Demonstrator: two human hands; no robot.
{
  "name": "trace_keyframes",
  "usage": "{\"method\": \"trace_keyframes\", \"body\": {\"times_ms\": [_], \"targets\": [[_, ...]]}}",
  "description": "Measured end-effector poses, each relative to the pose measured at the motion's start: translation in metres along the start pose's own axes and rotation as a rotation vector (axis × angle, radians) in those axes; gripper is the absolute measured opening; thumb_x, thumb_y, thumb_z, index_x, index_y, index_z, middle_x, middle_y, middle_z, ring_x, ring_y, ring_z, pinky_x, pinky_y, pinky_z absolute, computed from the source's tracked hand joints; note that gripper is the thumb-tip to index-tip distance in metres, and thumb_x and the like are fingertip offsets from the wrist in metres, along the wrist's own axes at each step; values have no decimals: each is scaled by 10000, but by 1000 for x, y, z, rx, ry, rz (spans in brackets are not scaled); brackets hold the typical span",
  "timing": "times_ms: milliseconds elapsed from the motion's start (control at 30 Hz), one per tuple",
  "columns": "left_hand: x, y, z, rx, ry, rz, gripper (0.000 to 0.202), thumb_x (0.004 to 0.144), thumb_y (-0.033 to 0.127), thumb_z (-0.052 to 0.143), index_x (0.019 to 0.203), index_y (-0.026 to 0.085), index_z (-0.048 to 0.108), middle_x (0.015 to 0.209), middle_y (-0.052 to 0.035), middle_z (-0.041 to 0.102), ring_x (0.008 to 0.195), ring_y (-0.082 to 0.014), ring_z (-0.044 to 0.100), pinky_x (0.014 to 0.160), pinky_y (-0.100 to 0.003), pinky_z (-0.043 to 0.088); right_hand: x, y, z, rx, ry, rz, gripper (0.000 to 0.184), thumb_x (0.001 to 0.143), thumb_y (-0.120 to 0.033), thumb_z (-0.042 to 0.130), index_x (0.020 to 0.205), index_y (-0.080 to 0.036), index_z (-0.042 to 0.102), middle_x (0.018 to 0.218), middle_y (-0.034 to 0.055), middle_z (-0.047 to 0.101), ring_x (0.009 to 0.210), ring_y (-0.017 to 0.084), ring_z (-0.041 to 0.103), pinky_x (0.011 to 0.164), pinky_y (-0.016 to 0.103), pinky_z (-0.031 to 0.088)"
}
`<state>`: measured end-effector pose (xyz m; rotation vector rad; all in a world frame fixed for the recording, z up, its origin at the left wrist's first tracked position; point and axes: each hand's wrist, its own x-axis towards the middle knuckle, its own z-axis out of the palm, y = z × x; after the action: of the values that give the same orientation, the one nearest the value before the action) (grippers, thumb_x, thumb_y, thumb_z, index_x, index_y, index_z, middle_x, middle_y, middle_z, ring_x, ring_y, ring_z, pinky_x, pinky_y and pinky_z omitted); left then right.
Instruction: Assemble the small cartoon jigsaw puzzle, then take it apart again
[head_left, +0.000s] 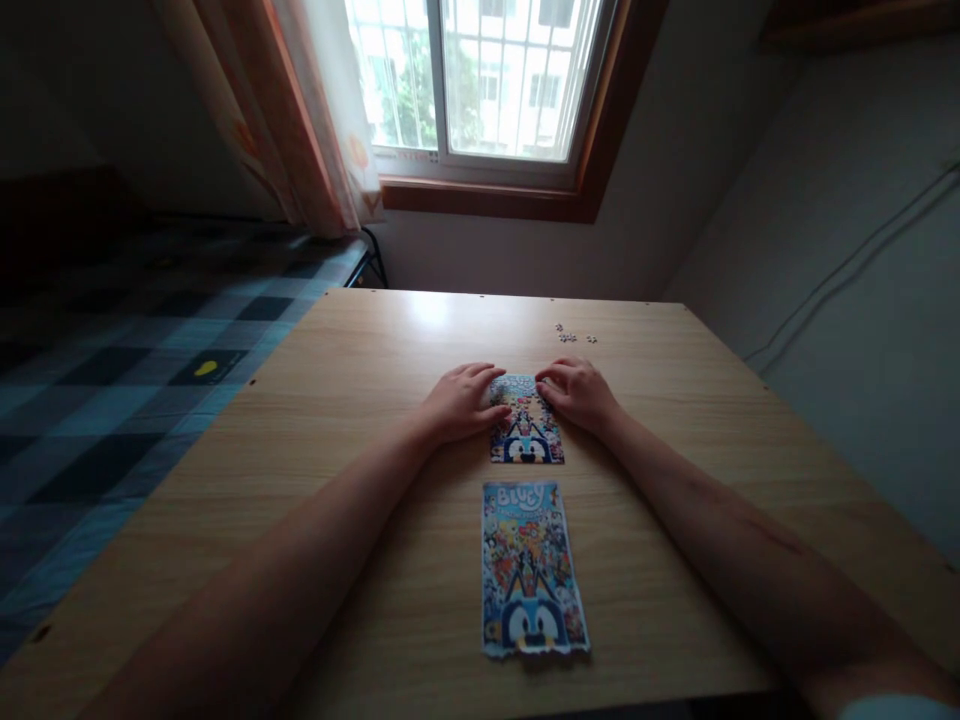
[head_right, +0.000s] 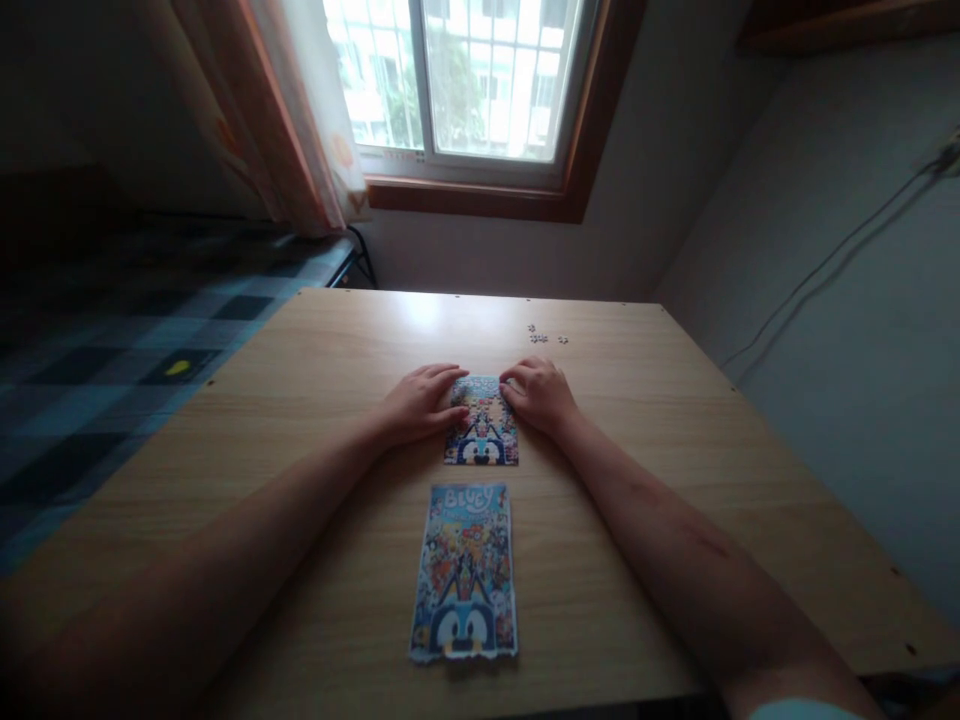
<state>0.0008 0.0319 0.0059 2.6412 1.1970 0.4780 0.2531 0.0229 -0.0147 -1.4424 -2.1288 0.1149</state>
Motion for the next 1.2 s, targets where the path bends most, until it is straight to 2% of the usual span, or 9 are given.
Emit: {"method": "trace_keyframes", "body": {"times_ms": [167,533,700,833,933,1067,1200], "targets": [[1,1,-1,24,-31,-17,679,834,549,637,1393,188,503,1464,-123,508,1362,-300,439,1165,-433,329,0,1,1,-4,2,-7,199,898,-343,620,987,-230,758,1012,74,679,1006,241,561,930,367,401],[1,4,-1,84,-64,-27,681,856,562,593,1428,221,455,1508,-103,464,1399,-306,393,1179,-452,297,2,-2,0,-19,-18,1,205,909,-355,612,997,-236,754,1015,75,672,1004,240,565,929,365,403],[1,3,-1,82,-46,-8,638,882,538,579,1418,210,466,1486,-112,489,1385,-296,416,1174,-442,316,3,0,2,-29,31,29,272,928,-251,533,1141,-215,699,1127,95,657,1069,250,559,976,377,416],[2,-3,1,56,20,-13,525,925,457,535,1375,188,504,1423,-116,546,1330,-272,478,1151,-423,359,5,11,8,-27,183,116,357,888,-188,507,1222,-193,633,1229,101,626,1166,265,531,1054,416,404],[3,-10,4,46,96,-40,471,922,396,544,1336,172,536,1382,-124,578,1289,-275,514,1120,-430,398,6,21,13,-8,276,198,487,834,-174,512,1318,-195,557,1327,89,579,1252,268,494,1103,446,391],[4,-15,5,31,167,-86,406,940,353,509,1283,146,576,1312,-140,622,1241,-276,552,1099,-433,419,8,28,18,-54,276,359,625,803,-207,523,1425,-206,460,1454,91,489,1378,304,393,1149,503,339],[4,-15,5,29,153,-102,393,957,332,461,1275,138,590,1289,-139,640,1212,-272,574,1090,-435,425,13,31,18,-86,214,497,719,783,-249,543,1483,-177,391,1507,110,436,1410,325,354,1165,504,313]]}}
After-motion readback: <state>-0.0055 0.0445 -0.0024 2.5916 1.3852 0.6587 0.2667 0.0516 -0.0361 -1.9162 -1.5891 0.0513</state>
